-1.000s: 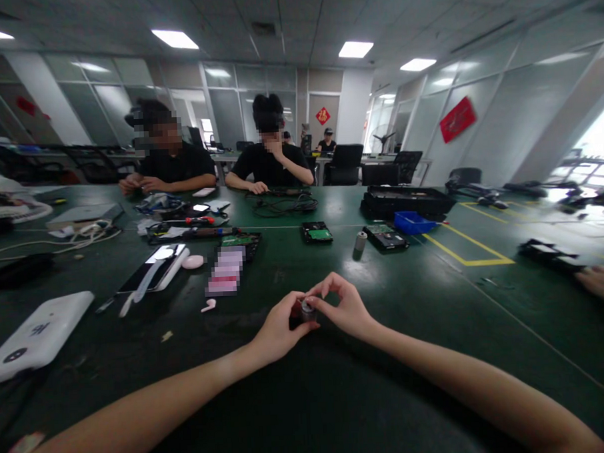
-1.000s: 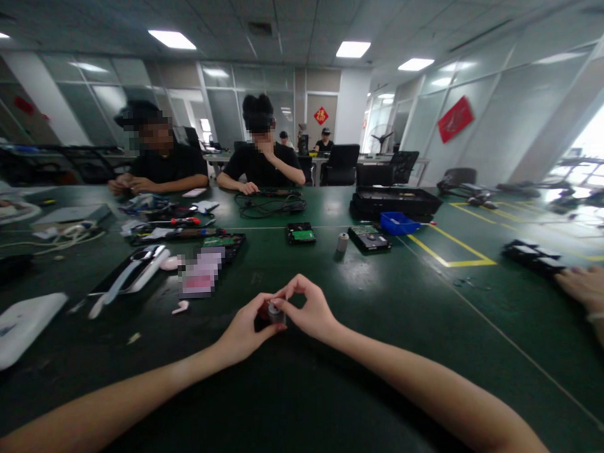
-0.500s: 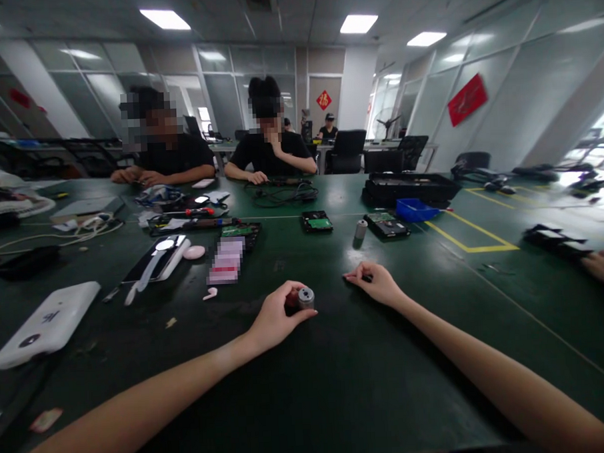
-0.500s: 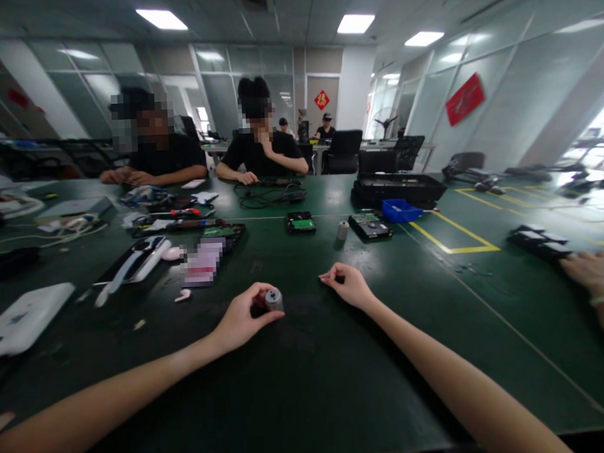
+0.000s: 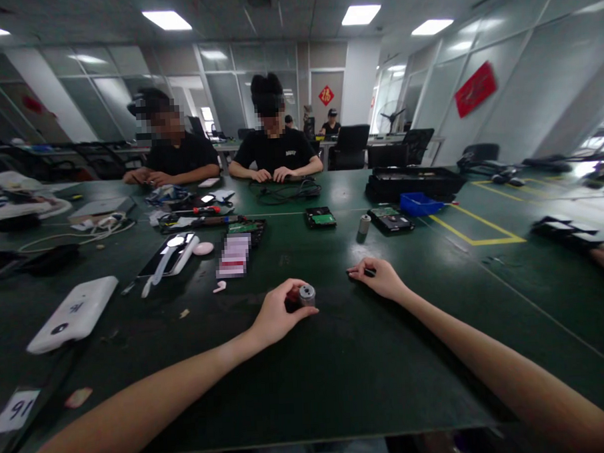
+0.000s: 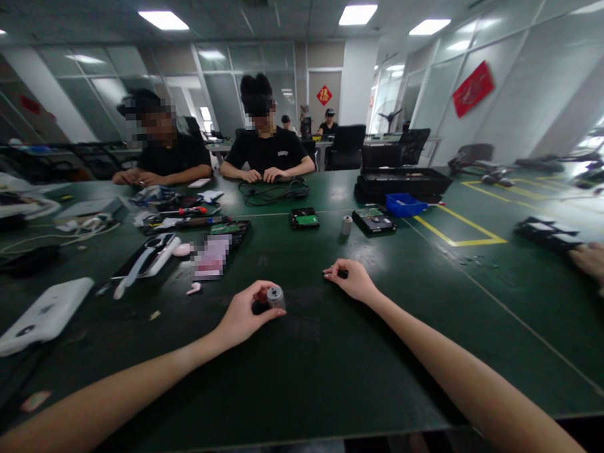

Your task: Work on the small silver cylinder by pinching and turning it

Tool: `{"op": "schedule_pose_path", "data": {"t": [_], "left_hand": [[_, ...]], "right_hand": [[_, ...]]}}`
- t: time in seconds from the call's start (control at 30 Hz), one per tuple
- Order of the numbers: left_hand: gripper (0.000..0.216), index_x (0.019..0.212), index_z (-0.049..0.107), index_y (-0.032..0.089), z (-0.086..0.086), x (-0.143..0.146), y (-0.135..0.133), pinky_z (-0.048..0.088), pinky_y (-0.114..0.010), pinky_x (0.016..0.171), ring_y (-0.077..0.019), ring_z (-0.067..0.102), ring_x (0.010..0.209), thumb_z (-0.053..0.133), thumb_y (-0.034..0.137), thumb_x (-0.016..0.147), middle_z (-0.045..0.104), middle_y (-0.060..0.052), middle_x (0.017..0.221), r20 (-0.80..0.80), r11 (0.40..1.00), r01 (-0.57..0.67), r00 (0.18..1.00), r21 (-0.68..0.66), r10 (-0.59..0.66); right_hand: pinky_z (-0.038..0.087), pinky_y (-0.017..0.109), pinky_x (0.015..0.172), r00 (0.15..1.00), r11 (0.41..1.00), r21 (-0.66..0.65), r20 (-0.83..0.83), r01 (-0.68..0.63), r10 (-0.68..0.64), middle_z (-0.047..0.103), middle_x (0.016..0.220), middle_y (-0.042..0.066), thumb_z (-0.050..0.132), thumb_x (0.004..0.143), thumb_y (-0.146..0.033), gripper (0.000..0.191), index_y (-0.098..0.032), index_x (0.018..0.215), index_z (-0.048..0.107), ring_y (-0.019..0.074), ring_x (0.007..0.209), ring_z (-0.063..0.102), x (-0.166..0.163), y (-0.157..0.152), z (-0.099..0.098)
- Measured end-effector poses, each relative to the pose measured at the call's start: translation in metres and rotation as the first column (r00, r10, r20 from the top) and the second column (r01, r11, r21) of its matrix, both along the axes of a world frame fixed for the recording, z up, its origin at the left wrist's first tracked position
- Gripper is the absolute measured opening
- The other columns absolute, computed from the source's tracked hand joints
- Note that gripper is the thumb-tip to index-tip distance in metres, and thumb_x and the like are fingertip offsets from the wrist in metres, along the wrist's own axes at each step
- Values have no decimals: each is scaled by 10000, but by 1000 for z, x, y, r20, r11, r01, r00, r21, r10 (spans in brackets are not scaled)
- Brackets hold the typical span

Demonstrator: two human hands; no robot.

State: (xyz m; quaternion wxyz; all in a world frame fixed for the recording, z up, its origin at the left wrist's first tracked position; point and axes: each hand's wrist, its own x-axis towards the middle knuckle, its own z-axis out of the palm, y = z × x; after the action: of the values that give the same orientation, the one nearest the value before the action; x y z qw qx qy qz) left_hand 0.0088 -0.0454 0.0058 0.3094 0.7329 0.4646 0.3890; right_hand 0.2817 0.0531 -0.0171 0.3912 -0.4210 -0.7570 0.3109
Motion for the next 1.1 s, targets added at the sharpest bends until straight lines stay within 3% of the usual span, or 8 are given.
{"op": "schedule_pose_path", "data": {"t": [0.2, 0.37, 0.5, 0.67, 0.87, 0.97, 1.03, 1.1], "left_hand": [[384, 1048, 596, 193, 0, -1, 0, 518, -343, 809, -206, 644, 890, 754, 312, 718, 681, -38, 983, 14, 1000, -13, 1000, -23, 14], [396, 1066, 621, 203, -4, 1, 0, 514, -332, 810, -202, 646, 883, 766, 278, 706, 691, -26, 973, 46, 998, 47, 998, -41, -45], [424, 1110, 622, 213, -3, 4, -5, 511, -316, 804, -198, 646, 894, 764, 251, 712, 691, -22, 996, 79, 991, 124, 990, -60, -119], [396, 1106, 629, 222, -2, 6, -9, 501, -319, 809, -203, 634, 911, 749, 243, 730, 681, -24, 1028, 42, 991, 121, 992, -53, -119], [495, 1173, 568, 225, -3, 6, -11, 500, -355, 849, -224, 615, 970, 757, 276, 719, 648, -48, 1090, 49, 993, 113, 993, -46, -110], [629, 1273, 450, 226, 1, 4, -14, 462, -387, 925, -264, 522, 1152, 751, 255, 721, 542, -99, 1261, 112, 997, 47, 992, 69, -54], [593, 1286, 413, 218, 6, 1, -16, 439, -394, 939, -276, 478, 1199, 698, 215, 765, 503, -120, 1289, 126, 988, 26, 991, 152, -45], [534, 1280, 409, 222, 11, -1, -17, 421, -399, 943, -267, 491, 1176, 641, 174, 801, 529, -112, 1246, 104, 982, 57, 992, 181, -77]], "right_hand": [[543, 392, 784, 989, 998, 25, -137, 55, -52, 731, 814, 83, 661, 755, -325, 276, -188, 600, 479, 255, 885, 702, -23, -18, 12], [553, 357, 800, 926, 985, -22, -345, -170, 152, 723, 889, 77, 642, 802, -259, 235, -189, 654, 474, 223, 939, 687, -68, -63, 33], [542, 348, 805, 924, 970, -15, -306, -244, 228, 711, 891, 59, 621, 818, -209, 186, -186, 678, 500, 205, 902, 685, -82, -87, 42], [525, 319, 764, 958, 973, 46, -171, -224, 229, 683, 822, 36, 616, 811, -169, 206, -182, 635, 508, 185, 818, 673, -81, -88, 38], [523, 319, 766, 954, 981, 41, -230, -190, 194, 681, 825, 35, 620, 822, -196, 204, -188, 671, 483, 186, 838, 670, -83, -85, 32], [507, 369, 872, 944, 980, 14, -268, -199, 195, 672, 991, 60, 676, 788, -231, 184, -194, 788, 496, 204, 980, 641, -82, -88, 32], [474, 400, 947, 940, 974, -19, -269, -224, 211, 607, 1172, 82, 731, 739, -244, 307, -200, 941, 504, 208, 1071, 601, -81, -91, 28], [455, 409, 981, 938, 958, -66, -234, -278, 256, 577, 1212, 83, 760, 708, -241, 474, -211, 1091, 481, 202, 1088, 588, -81, -93, 21]]}}
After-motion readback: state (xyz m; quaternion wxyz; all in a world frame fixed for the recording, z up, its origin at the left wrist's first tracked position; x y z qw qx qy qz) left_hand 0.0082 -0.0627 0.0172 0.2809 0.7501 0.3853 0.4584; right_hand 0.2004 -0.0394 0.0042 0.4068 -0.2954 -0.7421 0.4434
